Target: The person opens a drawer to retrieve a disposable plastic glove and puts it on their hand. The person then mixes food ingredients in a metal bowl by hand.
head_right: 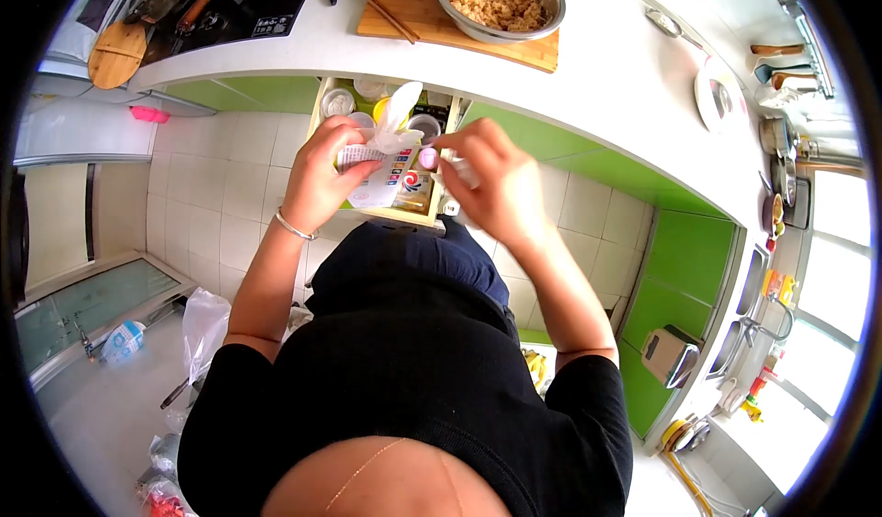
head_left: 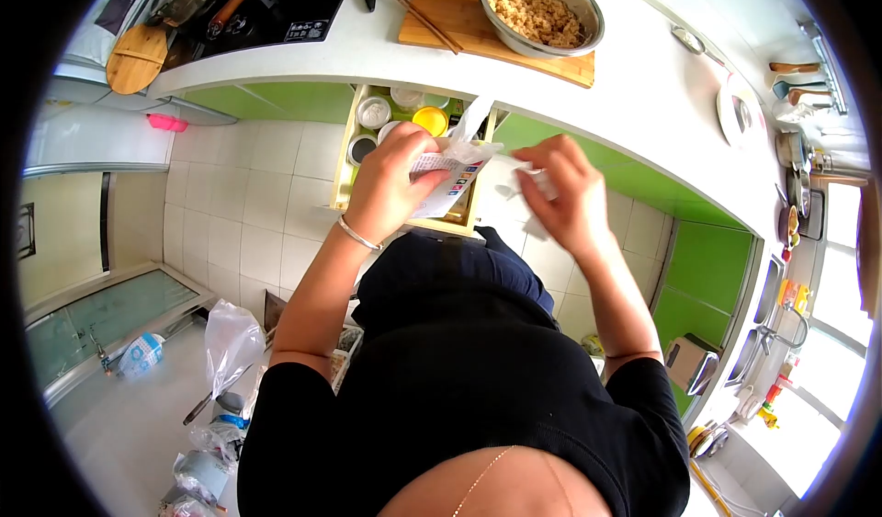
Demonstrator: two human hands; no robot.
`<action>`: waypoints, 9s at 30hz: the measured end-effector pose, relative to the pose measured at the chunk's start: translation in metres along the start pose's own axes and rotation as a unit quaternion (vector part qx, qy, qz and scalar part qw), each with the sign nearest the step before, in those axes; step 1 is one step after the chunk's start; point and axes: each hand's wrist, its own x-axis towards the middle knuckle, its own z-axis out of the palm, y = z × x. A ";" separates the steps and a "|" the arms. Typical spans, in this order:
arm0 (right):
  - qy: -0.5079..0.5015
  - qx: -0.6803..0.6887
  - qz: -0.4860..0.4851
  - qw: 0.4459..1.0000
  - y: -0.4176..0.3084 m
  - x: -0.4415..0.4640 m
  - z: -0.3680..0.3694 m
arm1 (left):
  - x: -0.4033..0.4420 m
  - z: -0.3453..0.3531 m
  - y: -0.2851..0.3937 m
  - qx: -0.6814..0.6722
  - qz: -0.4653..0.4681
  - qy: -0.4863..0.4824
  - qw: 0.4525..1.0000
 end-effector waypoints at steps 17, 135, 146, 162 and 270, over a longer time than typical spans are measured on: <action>0.067 0.020 -0.009 0.997 -0.017 0.004 0.019 | -0.015 0.017 -0.011 0.008 0.036 0.041 0.998; 0.201 0.700 0.276 0.627 0.186 0.181 -0.003 | 0.273 0.096 -0.051 -0.731 -0.269 0.139 0.612; 0.083 0.475 0.233 0.845 0.208 0.203 -0.085 | 0.276 0.079 -0.013 -0.405 -0.074 0.268 0.871; 0.056 0.338 0.222 0.913 0.216 0.187 -0.093 | 0.314 0.118 0.013 -0.638 -0.259 -0.020 0.725; 0.211 0.740 0.224 0.598 0.212 0.229 -0.037 | 0.345 0.135 0.024 -0.003 0.349 0.164 0.923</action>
